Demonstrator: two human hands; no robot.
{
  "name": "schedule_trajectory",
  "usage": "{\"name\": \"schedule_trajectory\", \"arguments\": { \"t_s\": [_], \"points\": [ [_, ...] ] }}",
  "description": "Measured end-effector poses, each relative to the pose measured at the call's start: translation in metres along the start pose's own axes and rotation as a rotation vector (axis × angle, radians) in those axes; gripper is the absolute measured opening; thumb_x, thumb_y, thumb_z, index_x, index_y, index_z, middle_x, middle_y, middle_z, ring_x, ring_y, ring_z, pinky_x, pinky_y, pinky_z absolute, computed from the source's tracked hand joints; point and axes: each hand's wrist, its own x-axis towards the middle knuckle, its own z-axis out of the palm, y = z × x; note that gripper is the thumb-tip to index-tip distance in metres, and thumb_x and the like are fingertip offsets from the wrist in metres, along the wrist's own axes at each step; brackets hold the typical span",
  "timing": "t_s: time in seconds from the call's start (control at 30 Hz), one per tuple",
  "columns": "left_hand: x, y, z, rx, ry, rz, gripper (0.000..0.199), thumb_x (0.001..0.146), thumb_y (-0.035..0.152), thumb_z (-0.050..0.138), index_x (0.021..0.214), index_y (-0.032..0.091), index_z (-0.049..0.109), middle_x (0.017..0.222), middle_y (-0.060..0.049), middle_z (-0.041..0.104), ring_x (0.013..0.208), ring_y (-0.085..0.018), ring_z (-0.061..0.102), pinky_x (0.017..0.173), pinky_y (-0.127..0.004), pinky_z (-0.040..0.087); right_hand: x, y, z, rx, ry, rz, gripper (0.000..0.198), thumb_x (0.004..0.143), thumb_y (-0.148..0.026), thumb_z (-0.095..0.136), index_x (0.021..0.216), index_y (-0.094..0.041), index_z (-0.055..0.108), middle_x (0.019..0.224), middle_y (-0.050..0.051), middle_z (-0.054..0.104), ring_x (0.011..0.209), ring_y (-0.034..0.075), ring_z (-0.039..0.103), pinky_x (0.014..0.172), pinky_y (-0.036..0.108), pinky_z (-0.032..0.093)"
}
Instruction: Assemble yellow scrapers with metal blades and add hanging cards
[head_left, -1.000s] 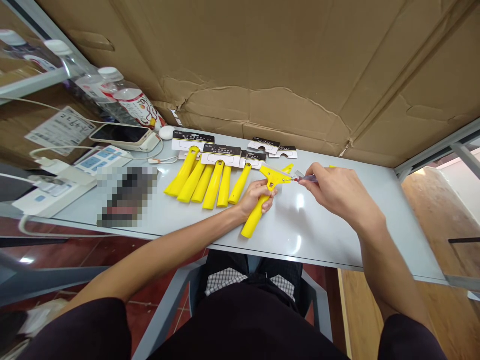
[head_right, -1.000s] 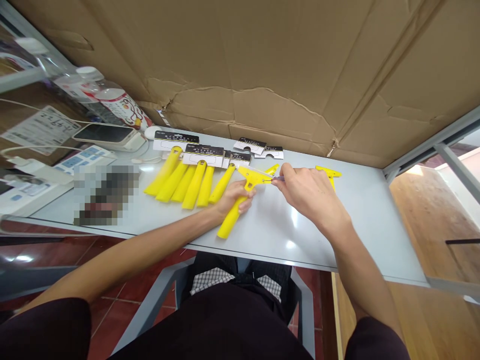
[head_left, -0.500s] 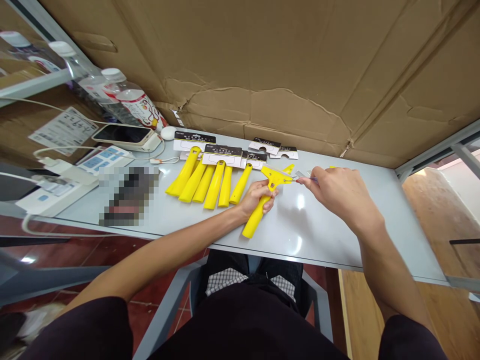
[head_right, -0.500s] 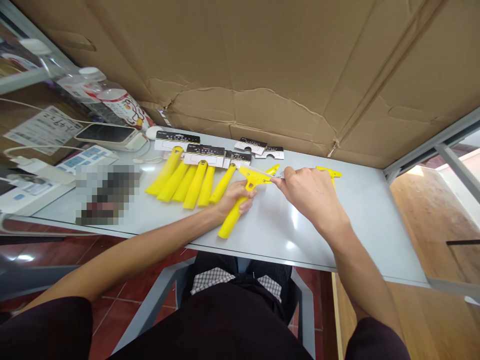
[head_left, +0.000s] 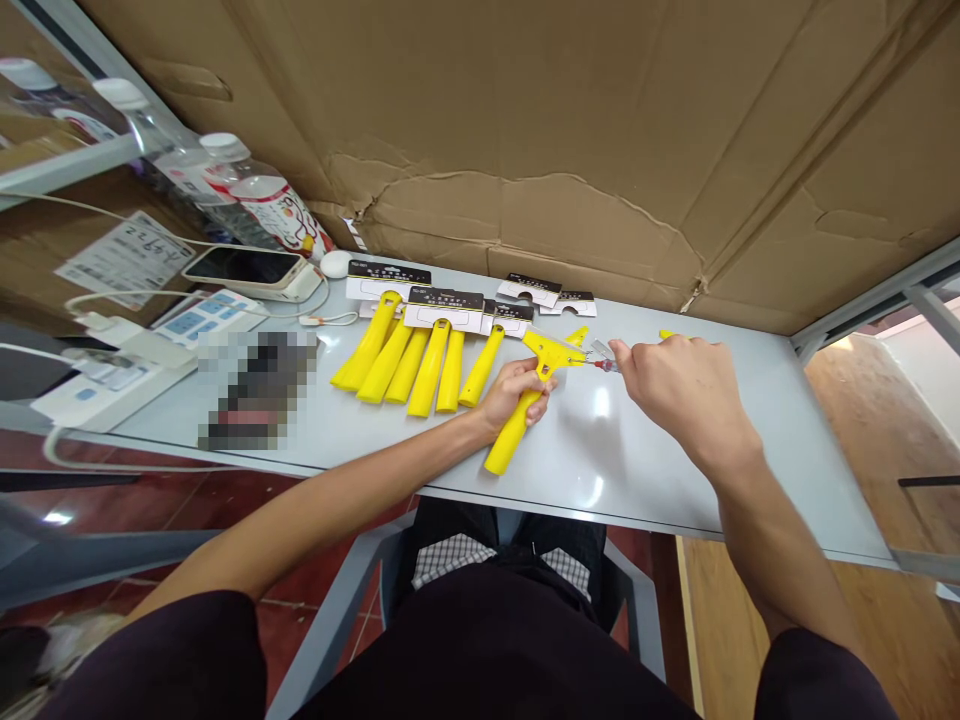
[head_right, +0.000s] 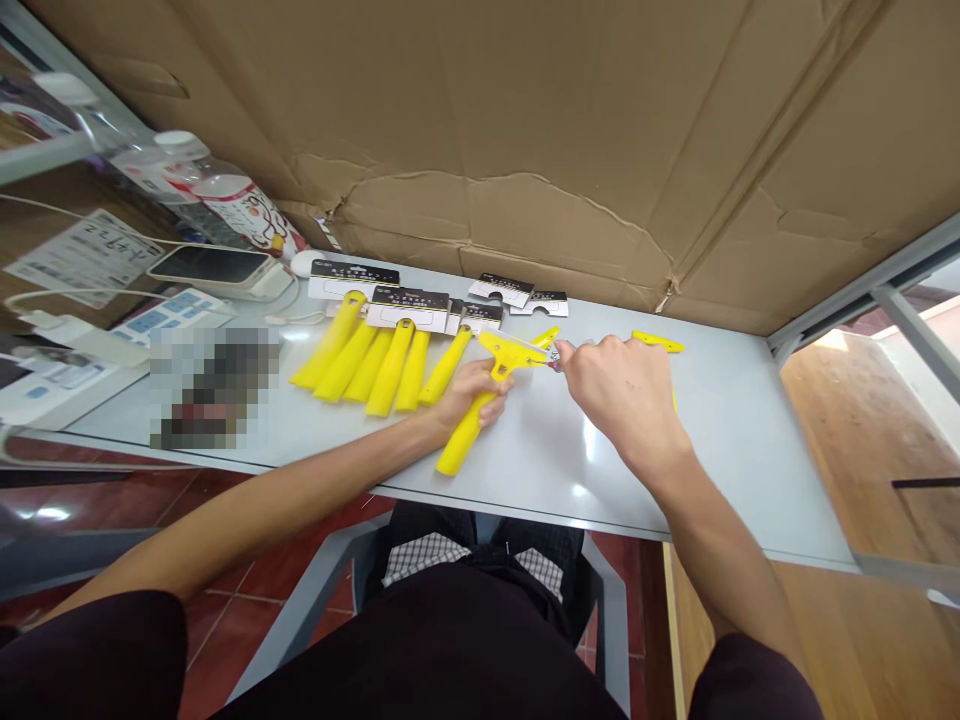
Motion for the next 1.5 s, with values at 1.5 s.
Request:
{"name": "schedule_trajectory", "arguments": {
  "t_s": [1.5],
  "points": [
    [-0.002,0.002,0.006,-0.009,0.009,0.049,0.023,0.061,0.023,0.069,0.078,0.017,0.056,0.067,0.003,0.061,0.035,-0.005,0.042,0.034,-0.023,0.03,0.0,-0.001,-0.02,0.142,-0.057,-0.167,0.035,0.113,-0.037,0.038,0.111,-0.017,0.067,0.1,0.013,0.08,0.079,0.027,0.071,0.063,0.035,0.026]
  ]
}}
